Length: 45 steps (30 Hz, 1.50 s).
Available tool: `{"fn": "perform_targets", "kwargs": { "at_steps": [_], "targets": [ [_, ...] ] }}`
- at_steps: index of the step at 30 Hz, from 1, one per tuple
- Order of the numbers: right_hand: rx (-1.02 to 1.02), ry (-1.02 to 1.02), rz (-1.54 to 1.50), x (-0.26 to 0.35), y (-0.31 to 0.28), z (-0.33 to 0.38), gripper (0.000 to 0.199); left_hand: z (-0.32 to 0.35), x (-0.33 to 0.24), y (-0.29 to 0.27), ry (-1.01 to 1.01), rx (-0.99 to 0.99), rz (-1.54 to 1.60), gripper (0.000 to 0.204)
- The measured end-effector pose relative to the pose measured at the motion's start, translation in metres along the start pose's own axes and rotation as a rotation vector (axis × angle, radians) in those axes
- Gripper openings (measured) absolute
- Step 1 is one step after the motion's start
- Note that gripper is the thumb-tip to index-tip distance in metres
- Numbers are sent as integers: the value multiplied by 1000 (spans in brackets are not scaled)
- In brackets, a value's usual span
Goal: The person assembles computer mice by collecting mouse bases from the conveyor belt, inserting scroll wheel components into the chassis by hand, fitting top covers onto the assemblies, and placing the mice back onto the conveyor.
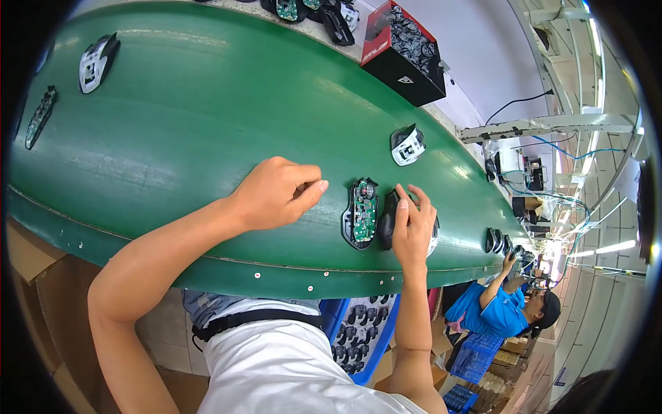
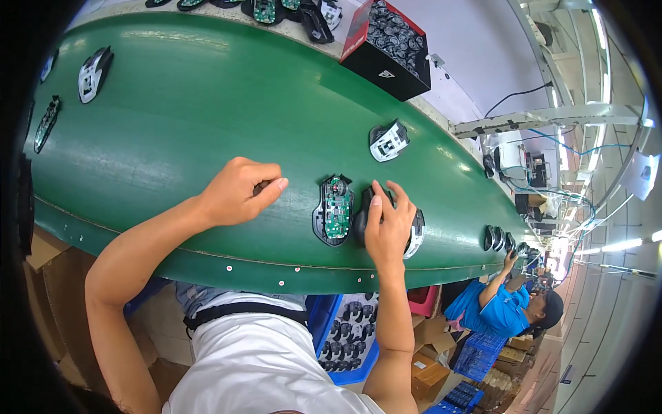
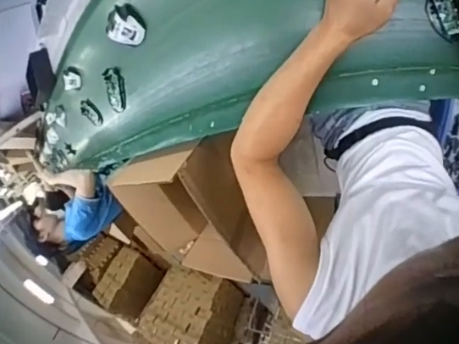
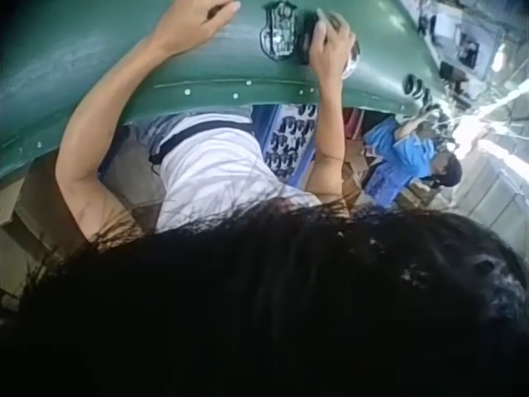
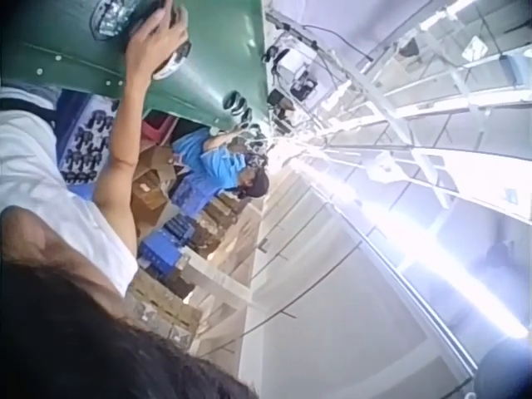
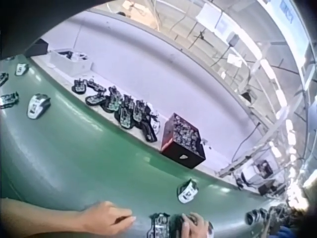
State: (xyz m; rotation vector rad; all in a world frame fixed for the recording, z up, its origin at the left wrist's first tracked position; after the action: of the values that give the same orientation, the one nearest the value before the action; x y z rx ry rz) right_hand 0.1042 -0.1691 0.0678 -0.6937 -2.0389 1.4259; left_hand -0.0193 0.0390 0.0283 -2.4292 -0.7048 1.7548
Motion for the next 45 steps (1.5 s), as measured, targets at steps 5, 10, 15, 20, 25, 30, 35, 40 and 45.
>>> {"fn": "perform_targets", "kwargs": {
  "at_steps": [5,10,15,20,25,30,35,40,45],
  "targets": [
    [22,26,-86,-12,15,-2,36,1,-3,2,15,1,22,30],
    [19,-40,-122,-13,7,-29,41,4,2,1,25,-14,28,31],
    [33,-87,-127,-13,27,-36,39,4,4,0,11,-31,58,33],
    [78,-85,-7,-4,27,-35,34,6,4,1,-14,-23,73,32],
    [147,-42,-154,-7,40,-41,30,12,3,-2,21,-45,63,30],
    [208,293,-387,-76,58,-47,21,9,8,9,25,2,101,30],
    [140,105,-137,-54,46,-62,16,10,0,1,64,-61,72,32],
    [188,251,-267,-60,52,-65,16,16,5,-5,54,-61,32,29],
    [-29,416,-353,-109,29,-101,65,10,6,-8,88,-68,-28,28]
  ]
}}
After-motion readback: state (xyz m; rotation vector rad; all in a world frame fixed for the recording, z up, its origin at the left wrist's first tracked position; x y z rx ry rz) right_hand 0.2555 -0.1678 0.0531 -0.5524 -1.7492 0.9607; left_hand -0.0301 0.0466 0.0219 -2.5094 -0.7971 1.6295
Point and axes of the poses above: each hand's wrist, its own z-axis away from the middle knuckle, its own y-axis out of the palm, x = y × z, the point moved 9 cm from there along -z, towards the middle knuckle
